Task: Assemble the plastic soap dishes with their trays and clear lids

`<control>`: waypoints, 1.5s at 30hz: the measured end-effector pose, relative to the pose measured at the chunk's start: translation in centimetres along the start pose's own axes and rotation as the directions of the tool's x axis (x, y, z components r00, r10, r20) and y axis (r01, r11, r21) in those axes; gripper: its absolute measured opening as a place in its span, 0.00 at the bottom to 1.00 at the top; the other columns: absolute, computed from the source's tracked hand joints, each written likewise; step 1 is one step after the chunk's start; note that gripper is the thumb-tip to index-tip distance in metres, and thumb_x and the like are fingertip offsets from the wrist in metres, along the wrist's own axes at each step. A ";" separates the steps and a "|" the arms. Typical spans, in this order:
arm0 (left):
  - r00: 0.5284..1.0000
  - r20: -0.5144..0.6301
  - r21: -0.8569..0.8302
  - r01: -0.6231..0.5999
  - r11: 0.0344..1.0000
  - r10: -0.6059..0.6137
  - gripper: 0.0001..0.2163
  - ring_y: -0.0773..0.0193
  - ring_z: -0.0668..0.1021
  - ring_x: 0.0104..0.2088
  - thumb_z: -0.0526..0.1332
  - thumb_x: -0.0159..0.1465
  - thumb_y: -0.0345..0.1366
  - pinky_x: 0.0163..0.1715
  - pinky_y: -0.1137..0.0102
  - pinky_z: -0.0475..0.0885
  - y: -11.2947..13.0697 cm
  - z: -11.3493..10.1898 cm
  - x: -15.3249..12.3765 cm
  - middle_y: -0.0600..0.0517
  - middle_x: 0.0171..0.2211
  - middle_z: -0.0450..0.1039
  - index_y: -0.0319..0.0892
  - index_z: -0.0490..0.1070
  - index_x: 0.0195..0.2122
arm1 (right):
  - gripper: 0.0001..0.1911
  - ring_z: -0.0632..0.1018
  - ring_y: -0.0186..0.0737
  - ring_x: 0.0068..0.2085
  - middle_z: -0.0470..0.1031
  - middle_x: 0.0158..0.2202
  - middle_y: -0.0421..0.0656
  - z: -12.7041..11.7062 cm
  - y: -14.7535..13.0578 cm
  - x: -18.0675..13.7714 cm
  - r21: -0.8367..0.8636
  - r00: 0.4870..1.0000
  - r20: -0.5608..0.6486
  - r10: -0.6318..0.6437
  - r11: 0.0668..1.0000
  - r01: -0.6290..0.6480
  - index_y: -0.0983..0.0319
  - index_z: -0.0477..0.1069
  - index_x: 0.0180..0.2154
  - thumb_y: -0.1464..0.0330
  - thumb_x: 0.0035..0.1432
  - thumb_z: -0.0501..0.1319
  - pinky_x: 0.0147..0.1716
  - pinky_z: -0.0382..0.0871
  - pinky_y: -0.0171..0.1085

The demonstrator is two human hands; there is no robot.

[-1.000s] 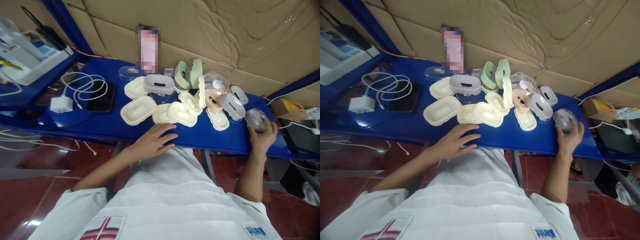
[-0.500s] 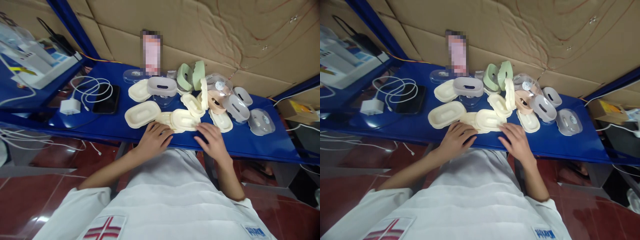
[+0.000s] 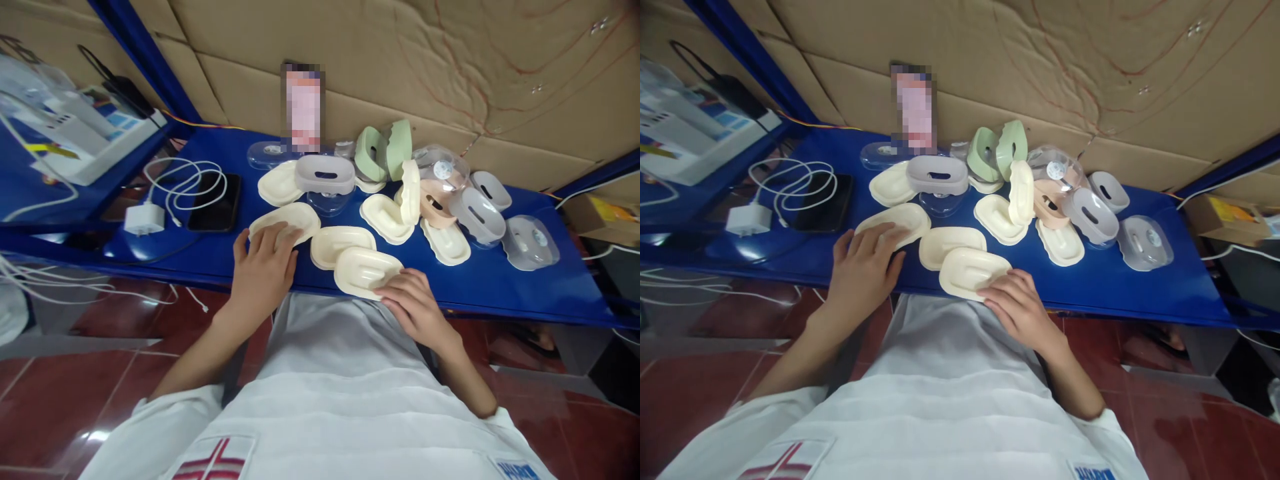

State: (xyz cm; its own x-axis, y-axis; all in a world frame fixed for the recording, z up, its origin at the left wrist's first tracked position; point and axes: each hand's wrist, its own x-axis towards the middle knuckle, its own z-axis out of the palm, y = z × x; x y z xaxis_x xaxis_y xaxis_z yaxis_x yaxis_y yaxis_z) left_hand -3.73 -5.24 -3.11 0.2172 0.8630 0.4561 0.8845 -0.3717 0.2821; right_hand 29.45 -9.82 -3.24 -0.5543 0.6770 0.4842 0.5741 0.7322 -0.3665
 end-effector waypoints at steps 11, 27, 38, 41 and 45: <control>0.955 -0.006 -0.194 -0.292 0.936 0.297 0.15 0.49 0.81 0.60 0.56 0.77 0.35 0.63 0.48 0.73 1.3 1.4 2.2 0.44 0.60 0.81 0.48 0.75 0.61 | 0.16 0.82 0.46 0.50 0.84 0.52 0.47 1.3 1.2 2.7 -0.103 0.999 0.033 0.016 0.995 -0.013 0.57 0.75 0.61 0.71 0.76 0.61 0.62 0.69 0.54; 0.950 0.258 0.274 0.102 0.956 -0.176 0.24 0.28 0.78 0.57 0.62 0.74 0.47 0.58 0.40 0.68 3.5 3.8 11.5 0.26 0.56 0.76 0.32 0.70 0.62 | 0.15 0.81 0.48 0.51 0.83 0.50 0.47 2.0 1.5 1.8 -0.019 0.999 0.024 0.045 0.999 -0.045 0.56 0.75 0.61 0.68 0.76 0.63 0.55 0.72 0.51; 0.982 0.167 -0.042 0.095 0.995 -0.087 0.17 0.46 0.82 0.52 0.72 0.66 0.39 0.55 0.54 0.78 1.7 4.2 12.2 0.40 0.57 0.73 0.41 0.72 0.52 | 0.17 0.81 0.49 0.51 0.83 0.51 0.46 2.2 1.8 1.6 0.004 0.999 0.022 0.048 0.999 -0.048 0.54 0.75 0.62 0.65 0.75 0.64 0.55 0.73 0.52; 0.998 0.034 -0.119 0.048 0.992 -0.044 0.14 0.48 0.81 0.54 0.69 0.68 0.40 0.59 0.54 0.77 1.1 2.8 11.7 0.42 0.55 0.74 0.42 0.73 0.52 | 0.17 0.80 0.49 0.52 0.82 0.52 0.47 2.1 1.6 1.5 -0.005 0.999 0.031 0.043 0.999 -0.042 0.55 0.74 0.63 0.67 0.76 0.63 0.55 0.73 0.51; 0.997 -0.064 -0.157 0.031 0.987 -0.042 0.12 0.49 0.80 0.57 0.66 0.71 0.42 0.61 0.54 0.77 0.1 0.6 10.7 0.45 0.53 0.77 0.46 0.74 0.52 | 0.19 0.80 0.49 0.54 0.82 0.53 0.48 2.6 0.9 2.7 -0.069 0.999 0.037 0.021 0.997 -0.019 0.57 0.72 0.65 0.70 0.76 0.62 0.56 0.72 0.51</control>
State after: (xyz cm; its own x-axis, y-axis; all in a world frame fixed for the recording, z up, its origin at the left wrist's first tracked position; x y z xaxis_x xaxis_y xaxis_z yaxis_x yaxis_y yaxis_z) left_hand -1.07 4.16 1.26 0.1531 0.8540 0.4972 0.8149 -0.3937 0.4254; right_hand 26.97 -7.13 -4.32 -0.5641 0.6947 0.4464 0.6244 0.7126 -0.3199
